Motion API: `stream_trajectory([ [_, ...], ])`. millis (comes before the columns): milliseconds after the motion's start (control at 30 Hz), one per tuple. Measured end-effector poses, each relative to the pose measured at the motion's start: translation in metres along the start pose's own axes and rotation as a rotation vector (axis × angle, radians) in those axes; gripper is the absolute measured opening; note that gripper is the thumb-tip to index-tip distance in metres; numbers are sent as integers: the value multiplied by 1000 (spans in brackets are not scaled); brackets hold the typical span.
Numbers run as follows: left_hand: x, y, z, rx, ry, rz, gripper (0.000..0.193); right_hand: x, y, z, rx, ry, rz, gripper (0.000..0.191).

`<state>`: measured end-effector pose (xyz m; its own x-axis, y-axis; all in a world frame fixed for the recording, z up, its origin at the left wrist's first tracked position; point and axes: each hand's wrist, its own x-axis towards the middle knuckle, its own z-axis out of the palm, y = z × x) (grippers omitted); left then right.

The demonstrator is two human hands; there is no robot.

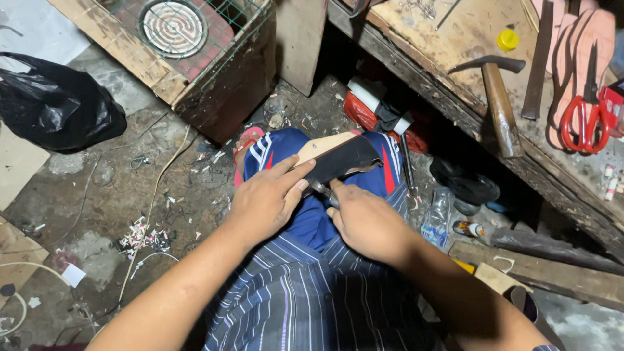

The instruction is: The person sits on the workshop floor and works a black fabric shoe upper over a wooden last, using pincers to pull and grip the upper material and a hammer to tap and set it around the sole edge. They turn the shoe repeatedly to work different sides, then place the finished shoe on a shelf with other completed shoes.

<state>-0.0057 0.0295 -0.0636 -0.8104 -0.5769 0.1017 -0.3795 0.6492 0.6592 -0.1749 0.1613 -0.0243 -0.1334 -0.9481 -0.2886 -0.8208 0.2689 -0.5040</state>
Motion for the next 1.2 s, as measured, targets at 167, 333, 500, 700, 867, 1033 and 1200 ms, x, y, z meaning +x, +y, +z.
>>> stream_trajectory([
  [167,1,6,-7,3,-91,-56,41,-4,3,25,-144,-121,44,40],
  [333,18,8,-9,17,-134,-115,45,3,8,31,-151,-127,53,33],
  [500,23,9,-8,60,-229,-127,47,5,16,14,20,115,-116,49],
  [700,19,8,-7,45,-191,25,50,-3,17,4,-31,18,63,38],
  [867,34,9,-4,69,-237,-124,51,5,13,16,-200,-127,145,32],
  [1033,49,12,-3,102,-410,-263,54,1,23,9,-401,148,-82,49],
  [1200,52,9,-6,163,-453,-142,59,-48,39,-6,-402,230,-267,47],
])
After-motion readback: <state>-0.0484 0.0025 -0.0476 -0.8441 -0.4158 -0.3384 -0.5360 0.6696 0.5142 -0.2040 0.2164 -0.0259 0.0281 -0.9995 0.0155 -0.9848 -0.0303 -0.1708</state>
